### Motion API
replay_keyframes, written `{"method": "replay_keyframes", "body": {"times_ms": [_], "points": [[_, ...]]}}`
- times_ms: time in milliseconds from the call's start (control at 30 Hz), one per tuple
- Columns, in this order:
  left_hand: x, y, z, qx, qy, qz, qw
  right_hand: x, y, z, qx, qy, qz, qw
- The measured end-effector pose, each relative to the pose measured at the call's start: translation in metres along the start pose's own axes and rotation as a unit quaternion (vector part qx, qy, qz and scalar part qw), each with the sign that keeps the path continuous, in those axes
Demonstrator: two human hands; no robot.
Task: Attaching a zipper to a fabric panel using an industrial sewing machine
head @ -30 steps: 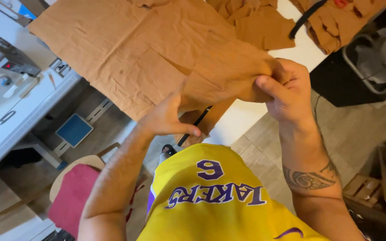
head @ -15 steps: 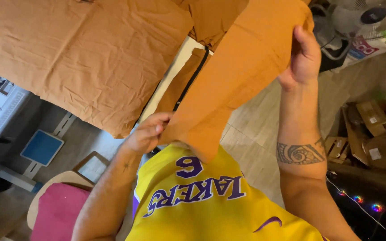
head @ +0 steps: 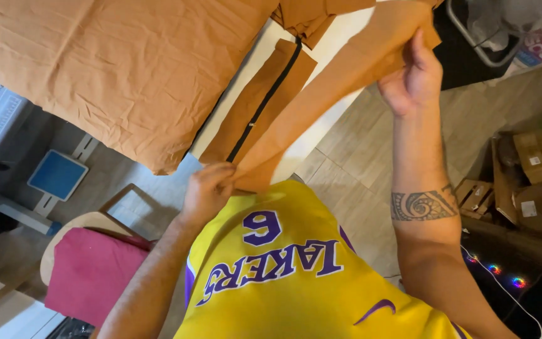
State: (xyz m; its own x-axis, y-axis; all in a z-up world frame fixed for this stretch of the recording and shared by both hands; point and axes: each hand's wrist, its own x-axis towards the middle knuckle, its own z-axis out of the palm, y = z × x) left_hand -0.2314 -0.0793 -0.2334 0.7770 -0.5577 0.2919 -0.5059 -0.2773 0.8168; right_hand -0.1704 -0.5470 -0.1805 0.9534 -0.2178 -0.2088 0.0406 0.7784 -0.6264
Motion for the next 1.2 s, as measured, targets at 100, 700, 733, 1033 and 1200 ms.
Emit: {"method": "replay_keyframes", "body": {"times_ms": [100, 700, 733, 1033, 1200], "points": [[0.028, 0.076, -0.026, 0.116, 0.087, 0.217, 0.965, -0.014, -0.022, 0.019, 0.062, -0.282, -0.035, 0.957], [-0.019, 0.029, -0.007, 0.081, -0.048, 0.041, 0.995, 0.040, -0.001, -0.052, -0.038, -0.402, 0.028, 0.915], [-0.024, 0.027, -0.015, 0.081, -0.050, 0.037, 0.995, 0.014, 0.014, -0.028, -0.035, -0.400, 0.031, 0.915], [-0.046, -0.035, -0.047, -0.168, -0.140, -0.281, 0.934, 0.025, 0.121, -0.087, -0.203, 0.181, 0.043, 0.961], [-0.079, -0.135, 0.028, 0.150, -0.069, -0.319, 0.933, 0.130, 0.203, -0.163, -0.389, 0.192, 0.042, 0.900]]}}
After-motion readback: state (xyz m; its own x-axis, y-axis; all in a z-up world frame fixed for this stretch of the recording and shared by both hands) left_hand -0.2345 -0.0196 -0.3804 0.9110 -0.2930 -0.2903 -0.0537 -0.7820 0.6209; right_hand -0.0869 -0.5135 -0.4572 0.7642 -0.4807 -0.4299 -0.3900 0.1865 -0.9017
